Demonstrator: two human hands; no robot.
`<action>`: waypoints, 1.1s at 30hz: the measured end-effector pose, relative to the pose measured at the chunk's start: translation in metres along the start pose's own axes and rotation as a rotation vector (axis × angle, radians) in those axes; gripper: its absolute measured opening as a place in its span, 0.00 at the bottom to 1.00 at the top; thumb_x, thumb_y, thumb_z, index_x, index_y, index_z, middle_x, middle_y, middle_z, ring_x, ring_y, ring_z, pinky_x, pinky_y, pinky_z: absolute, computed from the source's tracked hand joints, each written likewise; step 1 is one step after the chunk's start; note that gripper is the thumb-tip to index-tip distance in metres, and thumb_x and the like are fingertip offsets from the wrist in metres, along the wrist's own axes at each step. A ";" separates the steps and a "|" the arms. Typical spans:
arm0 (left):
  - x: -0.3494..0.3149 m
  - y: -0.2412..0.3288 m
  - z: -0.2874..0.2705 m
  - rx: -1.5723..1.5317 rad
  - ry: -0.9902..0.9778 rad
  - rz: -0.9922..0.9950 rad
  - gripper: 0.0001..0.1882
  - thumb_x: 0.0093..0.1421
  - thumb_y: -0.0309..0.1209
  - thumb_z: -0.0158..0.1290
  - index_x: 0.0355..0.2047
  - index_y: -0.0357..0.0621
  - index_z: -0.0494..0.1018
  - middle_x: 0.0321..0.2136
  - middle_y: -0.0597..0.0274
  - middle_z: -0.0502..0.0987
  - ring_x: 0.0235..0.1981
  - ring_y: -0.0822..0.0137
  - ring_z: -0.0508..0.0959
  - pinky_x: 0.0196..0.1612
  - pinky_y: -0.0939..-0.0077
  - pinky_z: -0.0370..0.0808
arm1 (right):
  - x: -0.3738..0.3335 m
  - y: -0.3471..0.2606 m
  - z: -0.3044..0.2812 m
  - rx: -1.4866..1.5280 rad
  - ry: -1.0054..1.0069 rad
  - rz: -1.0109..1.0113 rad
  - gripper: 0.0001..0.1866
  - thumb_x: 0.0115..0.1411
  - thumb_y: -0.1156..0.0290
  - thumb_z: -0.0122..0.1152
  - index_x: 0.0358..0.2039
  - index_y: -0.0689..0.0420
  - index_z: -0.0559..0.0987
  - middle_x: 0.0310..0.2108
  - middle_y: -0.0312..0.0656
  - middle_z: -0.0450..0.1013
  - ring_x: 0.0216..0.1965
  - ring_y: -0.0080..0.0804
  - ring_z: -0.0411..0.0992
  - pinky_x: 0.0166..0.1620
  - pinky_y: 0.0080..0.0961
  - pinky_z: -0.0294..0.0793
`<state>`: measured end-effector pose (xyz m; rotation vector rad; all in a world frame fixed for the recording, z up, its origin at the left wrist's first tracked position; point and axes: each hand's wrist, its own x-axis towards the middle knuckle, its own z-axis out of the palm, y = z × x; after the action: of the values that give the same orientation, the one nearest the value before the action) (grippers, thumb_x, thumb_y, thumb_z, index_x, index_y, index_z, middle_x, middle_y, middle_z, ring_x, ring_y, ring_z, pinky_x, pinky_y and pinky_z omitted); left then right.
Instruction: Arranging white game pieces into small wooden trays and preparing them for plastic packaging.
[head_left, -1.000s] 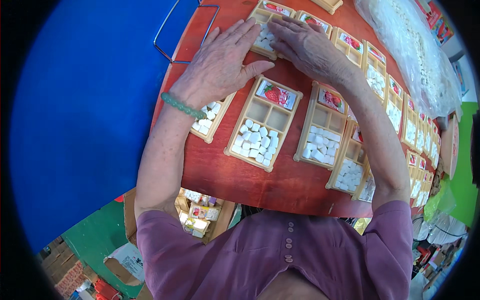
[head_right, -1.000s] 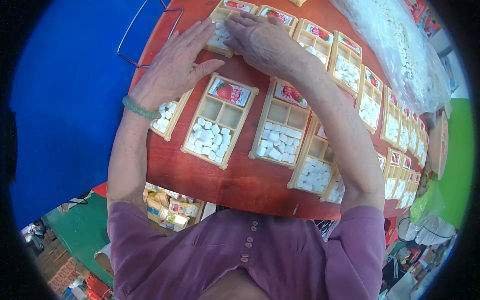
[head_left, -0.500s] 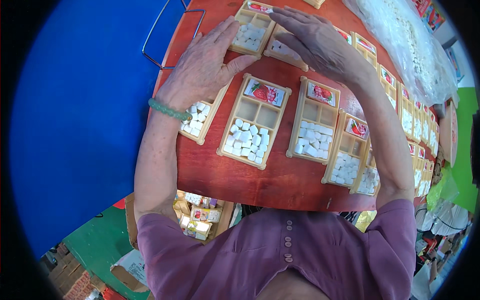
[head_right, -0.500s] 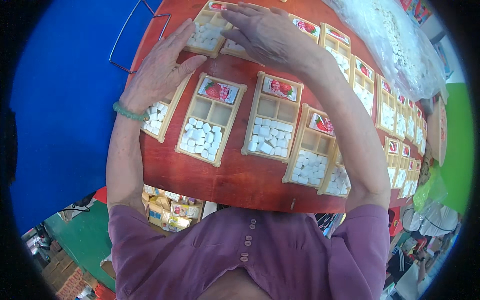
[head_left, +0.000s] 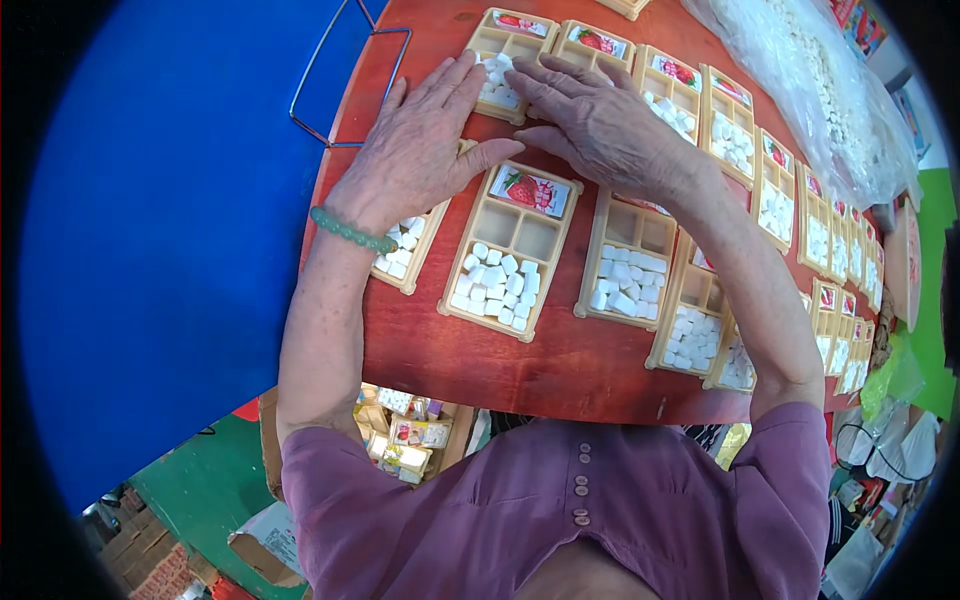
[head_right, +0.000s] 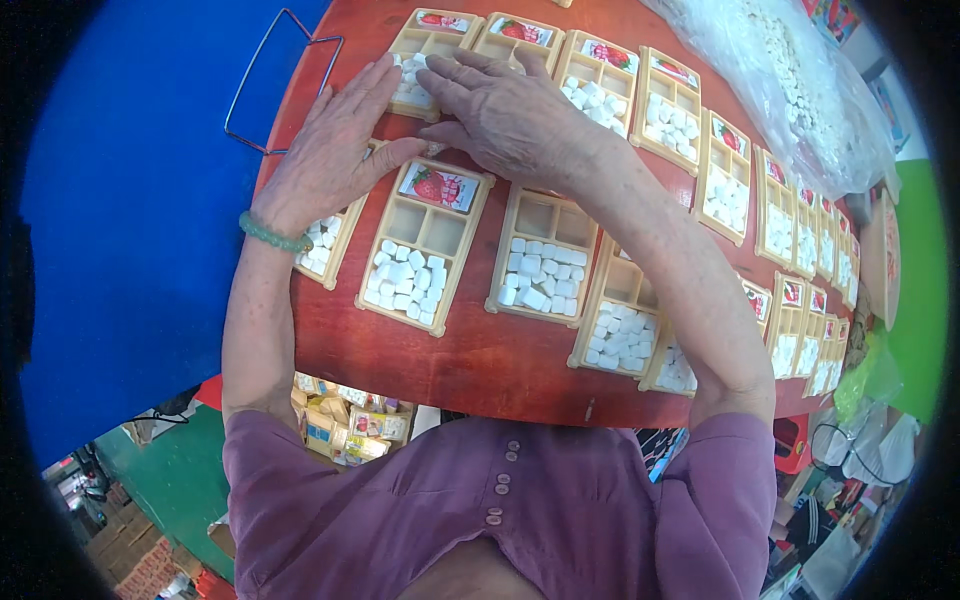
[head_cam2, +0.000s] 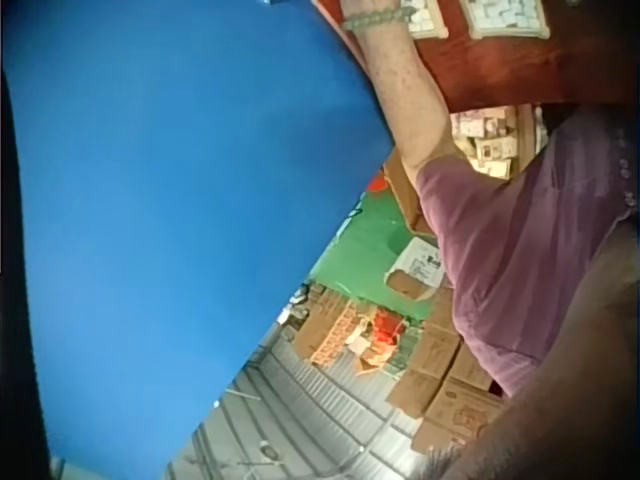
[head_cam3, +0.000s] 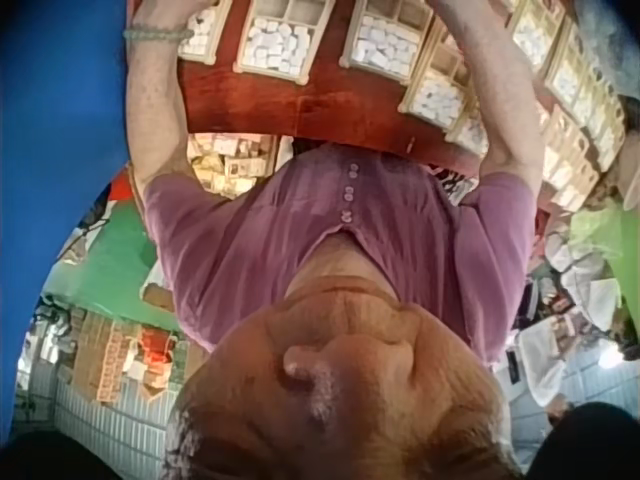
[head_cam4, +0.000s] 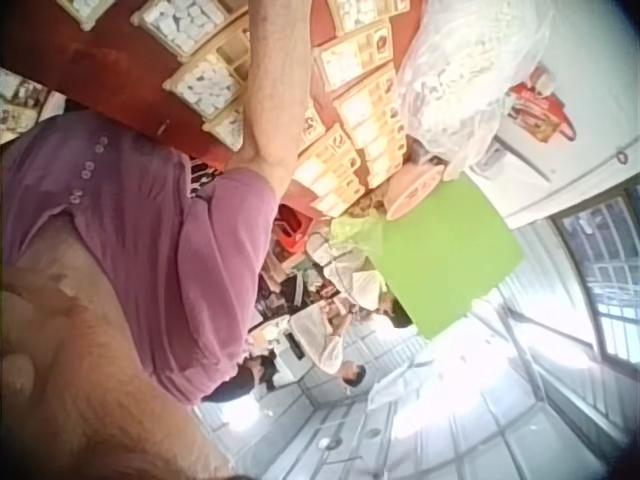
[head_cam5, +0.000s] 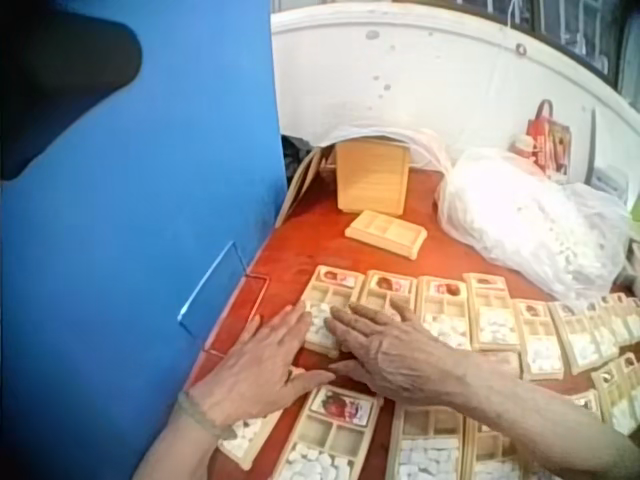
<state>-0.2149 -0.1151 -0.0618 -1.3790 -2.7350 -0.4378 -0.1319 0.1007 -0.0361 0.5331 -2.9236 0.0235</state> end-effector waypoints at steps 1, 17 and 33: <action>0.000 0.000 0.001 0.011 0.005 0.005 0.52 0.59 0.71 0.36 0.68 0.39 0.52 0.69 0.51 0.52 0.71 0.55 0.50 0.71 0.50 0.45 | 0.001 -0.001 0.002 -0.023 0.011 0.000 0.30 0.68 0.52 0.48 0.65 0.55 0.63 0.66 0.44 0.60 0.68 0.38 0.55 0.68 0.45 0.51; -0.003 -0.001 0.002 0.027 0.022 -0.005 0.53 0.57 0.72 0.36 0.69 0.40 0.52 0.69 0.49 0.51 0.71 0.53 0.49 0.70 0.46 0.43 | 0.004 -0.006 0.005 0.008 -0.011 0.019 0.30 0.68 0.51 0.47 0.64 0.57 0.64 0.67 0.44 0.58 0.69 0.37 0.54 0.69 0.47 0.48; 0.000 -0.001 0.002 0.035 0.001 0.002 0.55 0.55 0.75 0.32 0.69 0.43 0.51 0.69 0.49 0.52 0.71 0.54 0.50 0.71 0.48 0.42 | 0.024 0.002 0.012 -0.050 0.017 0.032 0.30 0.69 0.49 0.43 0.64 0.55 0.65 0.65 0.43 0.61 0.69 0.38 0.54 0.69 0.49 0.50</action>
<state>-0.2157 -0.1150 -0.0635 -1.3724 -2.7266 -0.3878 -0.1562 0.0934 -0.0436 0.4757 -2.9072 -0.0409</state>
